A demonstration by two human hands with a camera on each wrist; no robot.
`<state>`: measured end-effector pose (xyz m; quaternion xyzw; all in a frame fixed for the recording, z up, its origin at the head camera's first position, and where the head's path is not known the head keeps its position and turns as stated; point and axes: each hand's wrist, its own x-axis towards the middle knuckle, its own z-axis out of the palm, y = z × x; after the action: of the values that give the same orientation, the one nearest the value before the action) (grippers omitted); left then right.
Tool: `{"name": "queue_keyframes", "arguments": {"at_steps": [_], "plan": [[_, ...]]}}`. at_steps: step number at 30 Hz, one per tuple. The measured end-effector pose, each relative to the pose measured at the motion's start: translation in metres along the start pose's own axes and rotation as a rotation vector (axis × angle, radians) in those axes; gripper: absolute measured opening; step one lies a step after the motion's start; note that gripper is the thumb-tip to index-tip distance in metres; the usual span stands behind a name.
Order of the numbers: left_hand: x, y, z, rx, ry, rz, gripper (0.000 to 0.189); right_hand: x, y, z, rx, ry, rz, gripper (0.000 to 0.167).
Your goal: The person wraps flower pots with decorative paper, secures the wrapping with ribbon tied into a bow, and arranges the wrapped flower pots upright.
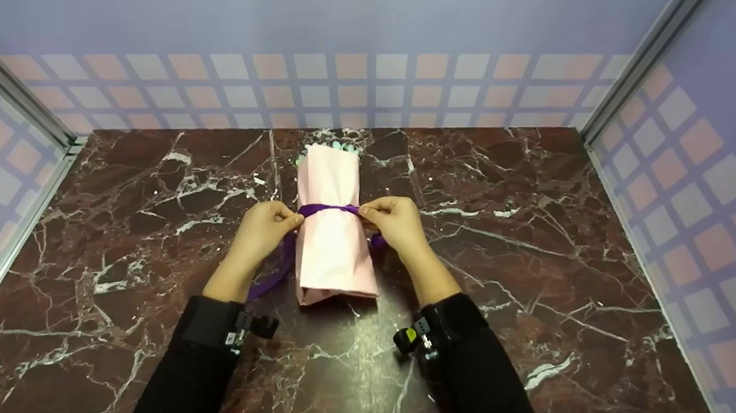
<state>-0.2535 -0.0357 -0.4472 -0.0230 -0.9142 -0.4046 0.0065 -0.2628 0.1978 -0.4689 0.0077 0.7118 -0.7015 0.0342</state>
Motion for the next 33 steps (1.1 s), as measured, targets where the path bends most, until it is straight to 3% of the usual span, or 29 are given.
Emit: {"name": "queue_keyframes", "arguments": {"at_steps": [6,16,21,27,33], "plan": [[-0.001,-0.004,0.003,0.002,0.044,0.041,0.019,-0.001,0.003,-0.001,0.048,-0.017,0.004,0.009],[-0.003,-0.004,0.010,-0.021,0.101,0.026,0.020,-0.002,0.008,0.002,0.094,0.033,-0.014,0.009],[-0.002,-0.002,0.007,-0.046,0.082,0.007,0.020,-0.002,0.007,0.003,0.063,0.039,-0.002,0.013],[-0.001,0.000,-0.002,0.016,0.059,-0.017,0.017,-0.004,0.002,0.008,0.043,0.026,-0.012,0.013],[0.004,-0.001,-0.009,0.000,-0.042,-0.011,0.017,-0.006,-0.003,0.007,0.009,0.036,-0.011,0.013]]}}
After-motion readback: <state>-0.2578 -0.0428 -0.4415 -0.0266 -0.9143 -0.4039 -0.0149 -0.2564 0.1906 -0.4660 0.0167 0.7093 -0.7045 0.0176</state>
